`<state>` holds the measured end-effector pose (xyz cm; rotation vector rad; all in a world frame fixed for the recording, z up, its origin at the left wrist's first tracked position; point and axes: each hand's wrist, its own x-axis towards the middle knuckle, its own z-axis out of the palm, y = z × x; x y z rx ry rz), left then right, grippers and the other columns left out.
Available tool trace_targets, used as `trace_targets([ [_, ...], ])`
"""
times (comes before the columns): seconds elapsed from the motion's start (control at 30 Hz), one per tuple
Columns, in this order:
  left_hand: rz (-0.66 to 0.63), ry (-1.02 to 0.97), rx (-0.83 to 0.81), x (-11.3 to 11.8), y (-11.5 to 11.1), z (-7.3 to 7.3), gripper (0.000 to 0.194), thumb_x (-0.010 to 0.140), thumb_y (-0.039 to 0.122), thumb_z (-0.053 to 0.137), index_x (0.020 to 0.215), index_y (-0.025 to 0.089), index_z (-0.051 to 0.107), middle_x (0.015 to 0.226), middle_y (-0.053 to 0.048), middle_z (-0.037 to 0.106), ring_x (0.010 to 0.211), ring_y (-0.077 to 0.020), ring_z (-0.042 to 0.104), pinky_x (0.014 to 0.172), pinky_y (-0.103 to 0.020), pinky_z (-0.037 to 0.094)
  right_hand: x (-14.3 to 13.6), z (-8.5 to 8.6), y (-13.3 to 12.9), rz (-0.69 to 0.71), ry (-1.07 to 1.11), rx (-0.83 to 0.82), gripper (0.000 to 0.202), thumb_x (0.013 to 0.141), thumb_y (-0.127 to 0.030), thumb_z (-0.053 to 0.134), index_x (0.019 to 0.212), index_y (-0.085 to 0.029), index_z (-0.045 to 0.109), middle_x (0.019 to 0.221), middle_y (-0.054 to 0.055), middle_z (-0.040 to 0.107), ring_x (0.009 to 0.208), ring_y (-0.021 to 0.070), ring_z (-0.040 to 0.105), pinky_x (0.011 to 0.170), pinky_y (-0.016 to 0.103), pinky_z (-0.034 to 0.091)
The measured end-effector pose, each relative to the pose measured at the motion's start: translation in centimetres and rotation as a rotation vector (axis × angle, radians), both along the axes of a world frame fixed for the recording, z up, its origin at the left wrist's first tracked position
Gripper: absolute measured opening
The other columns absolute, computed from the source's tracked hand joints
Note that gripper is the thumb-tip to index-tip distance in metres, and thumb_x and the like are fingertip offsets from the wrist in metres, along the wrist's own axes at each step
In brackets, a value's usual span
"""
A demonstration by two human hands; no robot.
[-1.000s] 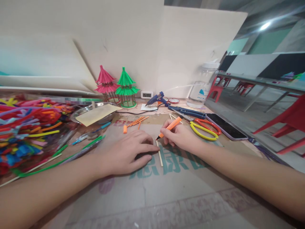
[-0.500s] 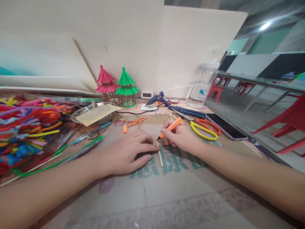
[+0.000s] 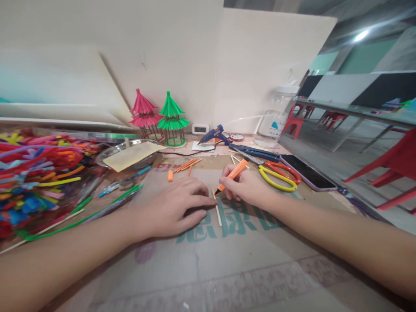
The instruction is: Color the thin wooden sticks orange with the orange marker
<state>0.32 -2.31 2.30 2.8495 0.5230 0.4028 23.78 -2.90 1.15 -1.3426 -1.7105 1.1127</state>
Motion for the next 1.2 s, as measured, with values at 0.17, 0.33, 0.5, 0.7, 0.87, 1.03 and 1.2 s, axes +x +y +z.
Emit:
trace_targets([
  [0.17,0.006,0.016,-0.01,-0.02,-0.01,0.01,0.03,0.101,0.029,0.047,0.124,0.025,0.068,0.116,-0.008,0.062,0.107,-0.0238,0.057,0.097,-0.04,0.044,-0.05,-0.04,-0.16,-0.018,-0.004,0.044,0.015,0.09,-0.032,0.056,0.082,-0.022,0.048,0.054,-0.006,0.059,0.04,0.0083,0.044,0.04,0.02,0.033],
  [0.33,0.009,0.004,0.007,0.01,0.02,-0.05,0.03,0.102,0.029,0.047,0.122,0.026,0.068,0.115,-0.008,0.062,0.107,-0.0241,0.057,0.096,-0.04,0.043,-0.27,-0.11,-0.08,-0.035,-0.006,0.067,0.017,0.092,-0.035,0.054,0.084,-0.023,0.047,0.057,-0.006,0.06,0.04,0.0086,0.045,0.041,0.02,0.034],
  [0.5,0.001,0.013,-0.005,0.02,0.05,0.0,0.029,0.101,0.028,0.048,0.123,0.026,0.068,0.116,-0.007,0.062,0.107,-0.0236,0.057,0.096,-0.039,0.043,-0.2,0.14,-0.08,-0.027,-0.017,0.053,0.015,0.092,-0.032,0.054,0.083,-0.022,0.047,0.056,-0.006,0.059,0.04,0.0079,0.044,0.041,0.02,0.034],
  [0.7,0.013,0.026,-0.006,-0.01,0.03,0.0,0.03,0.101,0.028,0.047,0.123,0.025,0.068,0.114,-0.007,0.062,0.105,-0.0238,0.057,0.094,-0.04,0.043,0.05,0.14,-0.26,0.094,0.031,-0.034,0.015,0.09,-0.027,0.054,0.079,-0.022,0.045,0.05,-0.008,0.057,0.039,0.007,0.041,0.04,0.019,0.031],
  [0.87,0.006,0.027,-0.019,-0.03,0.06,0.02,0.03,0.102,0.028,0.047,0.124,0.025,0.067,0.116,-0.007,0.062,0.108,-0.0229,0.057,0.096,-0.039,0.043,0.11,-0.15,-0.22,0.016,0.016,0.06,0.014,0.091,-0.029,0.054,0.081,-0.022,0.048,0.053,-0.007,0.056,0.04,0.007,0.043,0.041,0.02,0.031],
  [1.03,0.01,0.016,0.004,-0.04,0.06,-0.03,0.029,0.102,0.029,0.047,0.123,0.026,0.067,0.116,-0.007,0.062,0.107,-0.0228,0.057,0.095,-0.039,0.043,-0.01,-0.12,-0.16,-0.014,-0.009,0.081,0.014,0.091,-0.03,0.054,0.081,-0.022,0.049,0.054,-0.006,0.057,0.041,0.0071,0.043,0.042,0.02,0.032],
  [1.2,-0.001,0.012,-0.004,-0.01,0.0,0.06,0.03,0.101,0.027,0.047,0.123,0.025,0.068,0.115,-0.008,0.063,0.107,-0.0231,0.058,0.096,-0.04,0.044,0.1,0.01,-0.17,0.04,0.004,0.035,0.013,0.089,-0.024,0.054,0.078,-0.022,0.047,0.05,-0.007,0.056,0.041,0.007,0.042,0.042,0.019,0.032],
])
